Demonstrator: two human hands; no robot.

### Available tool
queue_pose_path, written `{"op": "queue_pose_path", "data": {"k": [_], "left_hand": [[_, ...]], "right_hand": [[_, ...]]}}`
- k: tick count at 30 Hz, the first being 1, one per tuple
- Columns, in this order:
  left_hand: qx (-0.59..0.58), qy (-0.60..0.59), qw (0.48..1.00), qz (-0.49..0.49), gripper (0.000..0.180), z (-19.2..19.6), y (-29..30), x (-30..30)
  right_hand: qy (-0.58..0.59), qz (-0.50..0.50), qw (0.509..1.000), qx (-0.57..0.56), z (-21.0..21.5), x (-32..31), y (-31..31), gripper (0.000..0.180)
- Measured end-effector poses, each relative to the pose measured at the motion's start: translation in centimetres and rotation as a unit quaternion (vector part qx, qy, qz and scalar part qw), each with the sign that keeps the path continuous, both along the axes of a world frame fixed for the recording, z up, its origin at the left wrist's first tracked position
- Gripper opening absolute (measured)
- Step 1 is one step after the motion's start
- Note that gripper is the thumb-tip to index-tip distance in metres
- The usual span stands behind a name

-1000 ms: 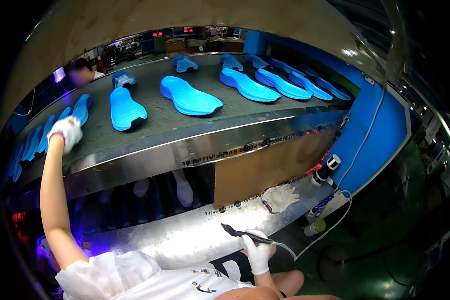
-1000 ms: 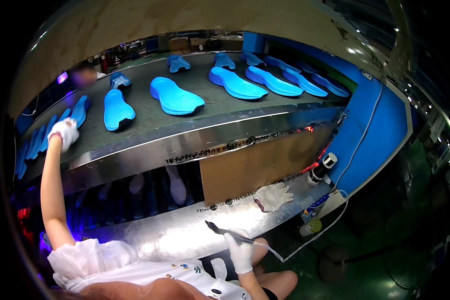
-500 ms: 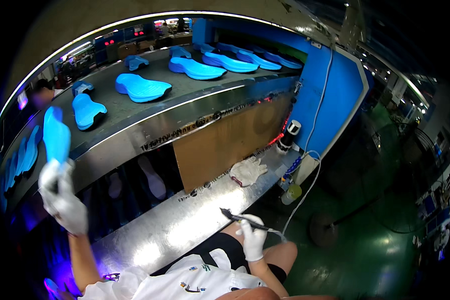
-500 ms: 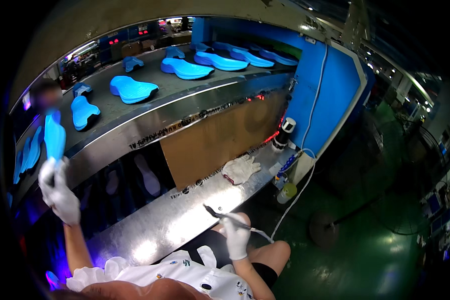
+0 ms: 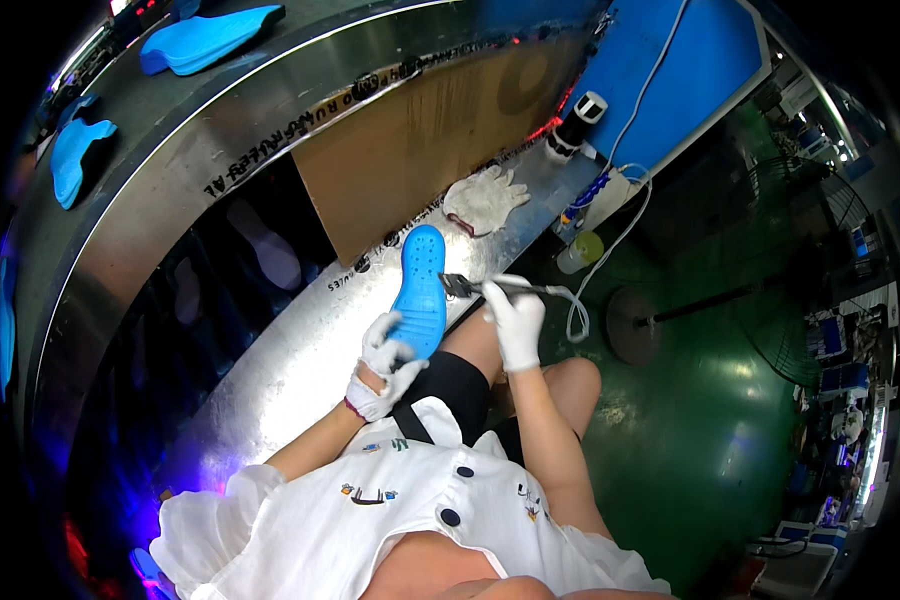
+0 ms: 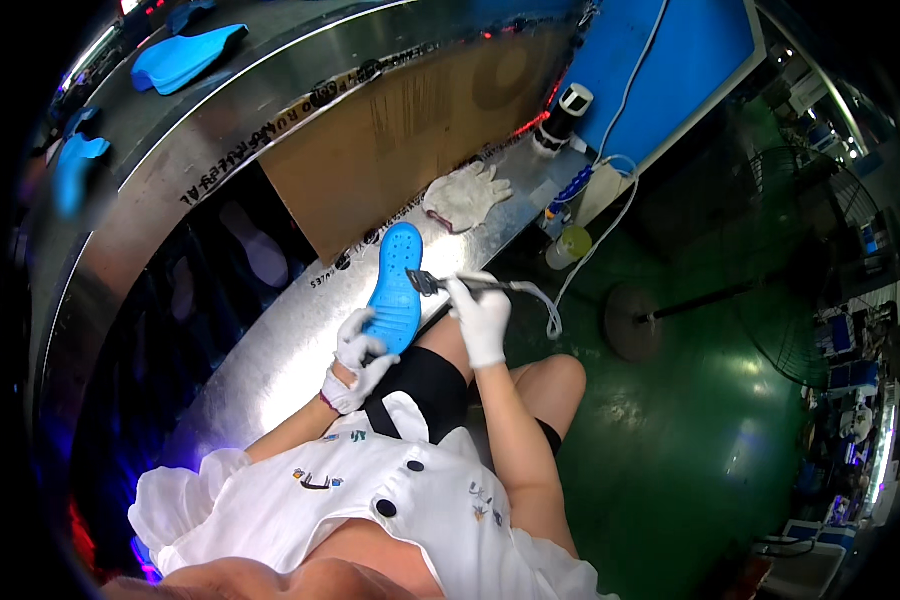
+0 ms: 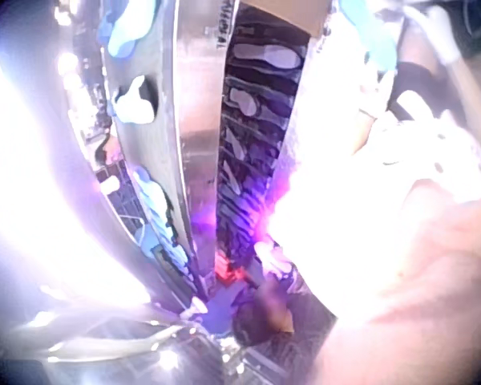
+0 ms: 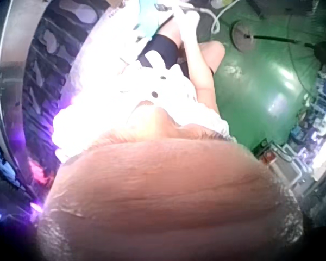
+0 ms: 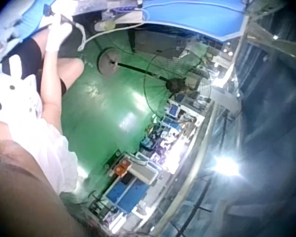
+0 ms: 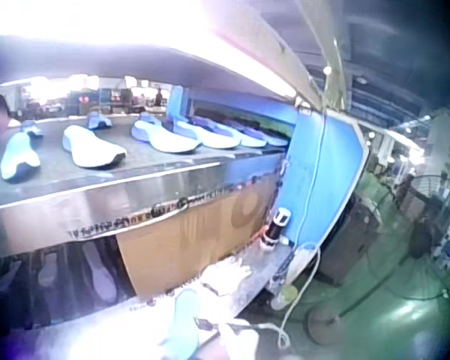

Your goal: The person uses a handheld rotary tool to trim excess material from the edges of blue shoe soles. They pick up each sole from a conveyor belt, hold it with a gloved hand, and carefully grind the perimeter before placing it back on the belt.

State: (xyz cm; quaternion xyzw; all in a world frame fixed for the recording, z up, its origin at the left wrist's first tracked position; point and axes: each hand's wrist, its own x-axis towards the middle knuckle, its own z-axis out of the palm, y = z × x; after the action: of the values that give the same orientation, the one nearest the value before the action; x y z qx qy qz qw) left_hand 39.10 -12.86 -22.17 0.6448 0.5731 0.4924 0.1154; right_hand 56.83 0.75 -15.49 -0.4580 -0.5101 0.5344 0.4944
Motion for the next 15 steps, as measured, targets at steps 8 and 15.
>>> {"op": "queue_pose_path", "data": {"k": [8,15], "left_hand": [[-0.222,-0.786,0.28,-0.504,0.081,-0.3,5.0,-1.5],[-0.261,-0.831,0.457,-0.178,0.078,1.2,5.7,1.2]], "right_hand": [[-0.344,0.02,0.913,0.216,-1.1,-6.9,-0.2,0.02],[-0.304,0.126,0.924,0.197,5.2,-0.8,-6.6,0.016]]}}
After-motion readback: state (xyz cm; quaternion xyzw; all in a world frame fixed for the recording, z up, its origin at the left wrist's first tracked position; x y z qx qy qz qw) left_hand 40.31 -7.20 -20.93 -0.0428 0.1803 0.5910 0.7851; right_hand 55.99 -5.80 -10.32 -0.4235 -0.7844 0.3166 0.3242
